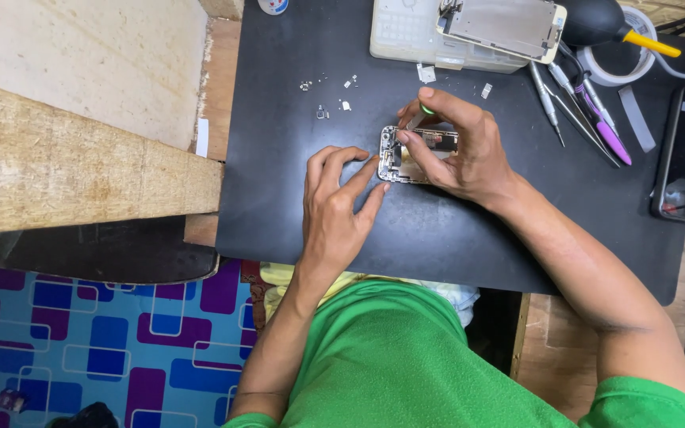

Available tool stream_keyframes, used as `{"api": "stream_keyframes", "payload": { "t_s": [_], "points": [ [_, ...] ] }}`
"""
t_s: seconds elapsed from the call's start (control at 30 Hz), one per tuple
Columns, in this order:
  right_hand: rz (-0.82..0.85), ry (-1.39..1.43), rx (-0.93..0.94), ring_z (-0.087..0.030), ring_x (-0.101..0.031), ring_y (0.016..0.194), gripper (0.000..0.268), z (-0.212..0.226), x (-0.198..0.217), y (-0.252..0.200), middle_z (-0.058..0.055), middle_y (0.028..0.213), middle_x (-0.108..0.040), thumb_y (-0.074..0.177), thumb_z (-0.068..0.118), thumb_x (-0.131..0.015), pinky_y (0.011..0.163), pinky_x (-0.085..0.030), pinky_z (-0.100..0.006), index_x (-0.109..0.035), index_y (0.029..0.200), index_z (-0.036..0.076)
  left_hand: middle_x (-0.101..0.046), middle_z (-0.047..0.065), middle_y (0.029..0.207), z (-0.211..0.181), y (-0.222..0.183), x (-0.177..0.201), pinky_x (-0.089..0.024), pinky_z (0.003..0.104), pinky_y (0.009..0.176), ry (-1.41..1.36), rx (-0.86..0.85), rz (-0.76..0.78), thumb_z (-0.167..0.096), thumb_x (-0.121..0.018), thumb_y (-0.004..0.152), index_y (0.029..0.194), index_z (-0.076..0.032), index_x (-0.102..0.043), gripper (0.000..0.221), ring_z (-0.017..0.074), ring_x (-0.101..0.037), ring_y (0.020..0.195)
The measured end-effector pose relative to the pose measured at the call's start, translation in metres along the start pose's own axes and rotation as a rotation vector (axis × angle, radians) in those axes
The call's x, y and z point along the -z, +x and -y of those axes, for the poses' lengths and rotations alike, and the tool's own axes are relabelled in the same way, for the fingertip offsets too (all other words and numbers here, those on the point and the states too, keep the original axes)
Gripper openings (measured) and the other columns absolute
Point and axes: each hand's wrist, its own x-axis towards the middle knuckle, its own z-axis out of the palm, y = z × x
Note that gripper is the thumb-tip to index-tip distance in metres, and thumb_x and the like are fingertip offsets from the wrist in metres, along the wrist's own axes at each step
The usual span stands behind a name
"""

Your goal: A person uses tweezers and a screwdriver to repair or assemble the internal components of a mobile phone on a workbench.

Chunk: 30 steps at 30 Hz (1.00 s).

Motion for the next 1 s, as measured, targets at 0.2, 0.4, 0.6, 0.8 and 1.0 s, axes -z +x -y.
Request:
{"api": "stream_keyframes", "payload": {
  "t_s": [0.2, 0.4, 0.6, 0.8, 1.0],
  "points": [
    [-0.012, 0.002, -0.001, -0.039, -0.071, 0.071, 0.049, 0.0, -0.004, -0.003, -0.026, 0.093, -0.072, 0.095, -0.015, -0.071, 0.059, -0.058, -0.049, -0.044, 0.137, -0.011, -0.062, 0.012, 0.113, 0.001, -0.001, -0.001, -0.045, 0.048, 0.105, 0.0, -0.002, -0.006, -0.011, -0.08, 0.09, 0.116, 0.002, -0.075, 0.03, 0.0344, -0.052, 0.121],
    [-0.096, 0.065, -0.226, -0.042, -0.073, 0.081, 0.06, 0.017, 0.017, -0.004, -0.03, 0.101, -0.07, 0.104, -0.015, -0.065, 0.073, -0.063, -0.051, -0.031, 0.15, 0.006, -0.062, 0.009, 0.116, -0.002, -0.001, 0.0, -0.047, 0.046, 0.101, 0.043, -0.008, -0.004, -0.015, -0.078, 0.092, 0.116, -0.001, -0.075, 0.028, 0.0321, -0.051, 0.119],
    [-0.37, -0.038, -0.494, -0.041, -0.072, 0.09, 0.075, 0.007, 0.113, -0.061, -0.032, 0.124, -0.06, 0.136, -0.023, -0.054, 0.091, -0.071, -0.05, -0.016, 0.173, 0.03, -0.054, 0.01, 0.129, -0.007, 0.0, 0.0, -0.048, 0.047, 0.099, 0.155, 0.016, 0.054, -0.039, -0.069, 0.097, 0.133, -0.015, -0.066, 0.044, 0.0314, -0.05, 0.12],
    [-0.211, -0.336, -0.61, -0.029, -0.059, 0.072, 0.053, 0.059, 0.135, -0.068, -0.021, 0.094, -0.052, 0.122, -0.014, -0.056, 0.074, -0.056, -0.037, -0.027, 0.163, 0.003, -0.046, 0.018, 0.14, -0.015, -0.001, -0.004, -0.045, 0.049, 0.093, 0.367, -0.026, 0.126, -0.057, -0.053, 0.102, 0.136, -0.021, -0.064, 0.051, 0.0341, -0.046, 0.125],
    [0.009, -0.62, -0.638, -0.024, -0.056, 0.078, 0.035, 0.066, 0.149, -0.086, -0.015, 0.094, -0.058, 0.115, -0.006, -0.065, 0.076, -0.046, -0.037, -0.049, 0.146, -0.006, -0.047, 0.021, 0.14, -0.017, -0.003, -0.005, -0.044, 0.05, 0.089, 0.4, -0.103, 0.122, -0.055, -0.059, 0.102, 0.135, -0.021, -0.065, 0.047, 0.0377, -0.047, 0.122]
  ]
}}
